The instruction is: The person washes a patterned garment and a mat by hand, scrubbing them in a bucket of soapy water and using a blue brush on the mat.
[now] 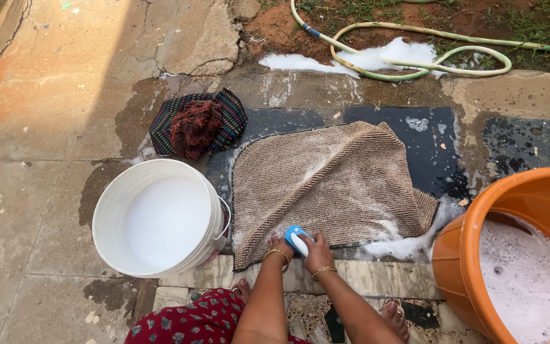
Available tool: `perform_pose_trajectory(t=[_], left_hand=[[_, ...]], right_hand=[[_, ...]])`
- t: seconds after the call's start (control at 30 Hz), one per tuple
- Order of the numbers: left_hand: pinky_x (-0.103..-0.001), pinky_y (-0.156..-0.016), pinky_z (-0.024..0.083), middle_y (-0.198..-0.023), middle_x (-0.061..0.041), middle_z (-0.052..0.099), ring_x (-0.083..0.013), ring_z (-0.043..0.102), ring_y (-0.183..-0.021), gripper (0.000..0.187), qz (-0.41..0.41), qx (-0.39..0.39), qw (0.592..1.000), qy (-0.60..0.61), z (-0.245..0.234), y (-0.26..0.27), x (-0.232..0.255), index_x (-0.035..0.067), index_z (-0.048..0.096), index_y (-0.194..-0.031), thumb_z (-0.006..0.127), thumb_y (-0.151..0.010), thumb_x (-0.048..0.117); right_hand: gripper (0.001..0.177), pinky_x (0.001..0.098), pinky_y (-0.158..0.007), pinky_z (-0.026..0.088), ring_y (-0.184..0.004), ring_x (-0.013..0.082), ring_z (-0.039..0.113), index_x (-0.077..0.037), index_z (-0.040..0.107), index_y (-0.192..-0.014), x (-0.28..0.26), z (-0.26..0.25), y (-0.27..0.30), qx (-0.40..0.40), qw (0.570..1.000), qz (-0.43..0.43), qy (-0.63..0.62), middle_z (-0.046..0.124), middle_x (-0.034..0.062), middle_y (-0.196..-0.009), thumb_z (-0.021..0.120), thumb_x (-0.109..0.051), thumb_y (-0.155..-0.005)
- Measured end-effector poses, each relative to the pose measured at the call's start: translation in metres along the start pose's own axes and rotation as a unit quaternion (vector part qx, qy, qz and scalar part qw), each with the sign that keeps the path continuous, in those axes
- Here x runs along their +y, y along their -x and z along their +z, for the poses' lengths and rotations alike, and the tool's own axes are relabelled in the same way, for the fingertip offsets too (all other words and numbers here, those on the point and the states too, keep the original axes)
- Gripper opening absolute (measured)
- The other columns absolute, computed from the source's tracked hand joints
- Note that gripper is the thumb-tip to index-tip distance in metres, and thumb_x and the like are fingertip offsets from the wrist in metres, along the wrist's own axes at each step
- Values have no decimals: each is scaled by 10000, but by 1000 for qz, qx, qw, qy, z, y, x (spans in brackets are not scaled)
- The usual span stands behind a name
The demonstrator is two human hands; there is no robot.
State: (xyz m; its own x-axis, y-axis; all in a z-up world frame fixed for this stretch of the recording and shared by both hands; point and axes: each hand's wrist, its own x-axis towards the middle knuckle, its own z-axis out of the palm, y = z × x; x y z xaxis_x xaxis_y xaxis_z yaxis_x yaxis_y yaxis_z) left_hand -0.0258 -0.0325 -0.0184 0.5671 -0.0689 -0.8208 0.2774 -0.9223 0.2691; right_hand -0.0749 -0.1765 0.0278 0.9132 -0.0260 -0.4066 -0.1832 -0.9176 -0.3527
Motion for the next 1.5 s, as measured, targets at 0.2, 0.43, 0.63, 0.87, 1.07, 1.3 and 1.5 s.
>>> perform_pose_trajectory(t=[0.2, 0.43, 0.63, 0.87, 1.07, 1.3, 1.5], left_hand=[[-719, -1221, 138, -1744, -4, -137, -236, 5, -1615, 751, -38, -14, 998, 50, 1, 4, -12, 214, 208, -1642, 504, -952, 215], [-710, -1221, 128, -1733, -46, -183, -261, -22, -1615, 767, -50, -34, 998, 25, 0, -2, 0, 215, 159, -1656, 498, -968, 222], [-701, -1221, 126, -1723, -61, -219, -267, -43, -1617, 768, -65, -21, 998, 18, 5, 0, 6, 218, 121, -1667, 473, -985, 232], [-707, -1209, 155, -1720, -65, -259, -263, -70, -1618, 806, -62, -31, 998, 8, 7, 0, 6, 227, 91, -1668, 500, -973, 243], [-705, -1177, 192, -1712, -118, -270, -316, -83, -1597, 893, -74, -23, 997, -6, -6, 18, 19, 173, 57, -1675, 580, -956, 261], [-700, -1211, 198, -1729, -29, -227, -266, -54, -1618, 839, -49, -12, 999, 10, 4, 8, 2, 247, 125, -1665, 542, -938, 216], [-665, -1216, 191, -1711, -118, -254, -323, -76, -1606, 877, -48, -33, 998, -9, 1, -2, 8, 231, 114, -1673, 569, -924, 203]], right_hand=[[678, 581, -1001, 460, -1247, 342, 531, -444, 592, -1392, 136, -80, -21, 195, 932, 300, -51, 439, 85, -1403, 836, -244, -792], [699, 596, -993, 487, -1258, 416, 529, -415, 561, -1461, 74, -24, -39, 170, 937, 298, -63, 438, 151, -1421, 758, -181, -833], [872, 498, -977, 521, -1261, 345, 546, -431, 495, -1490, 95, -34, -23, 127, 986, 105, 39, 448, 99, -1403, 796, -88, -747], [819, 526, -1007, 502, -1190, 391, 548, -391, 532, -1453, 144, -79, -19, 194, 912, 351, -86, 411, 136, -1421, 853, -164, -734], [755, 522, -991, 484, -1259, 378, 509, -400, 528, -1436, -4, 28, 2, 65, 996, 41, -38, 453, 145, -1356, 749, -50, -804], [665, 447, -922, 576, -1111, 294, 638, -371, 602, -1380, 110, -58, -32, 128, 954, 257, -89, 465, 49, -1359, 865, -250, -781], [765, 494, -939, 544, -1110, 355, 611, -343, 595, -1399, 104, -52, -41, 177, 908, 349, -148, 458, 87, -1328, 897, -228, -706]])
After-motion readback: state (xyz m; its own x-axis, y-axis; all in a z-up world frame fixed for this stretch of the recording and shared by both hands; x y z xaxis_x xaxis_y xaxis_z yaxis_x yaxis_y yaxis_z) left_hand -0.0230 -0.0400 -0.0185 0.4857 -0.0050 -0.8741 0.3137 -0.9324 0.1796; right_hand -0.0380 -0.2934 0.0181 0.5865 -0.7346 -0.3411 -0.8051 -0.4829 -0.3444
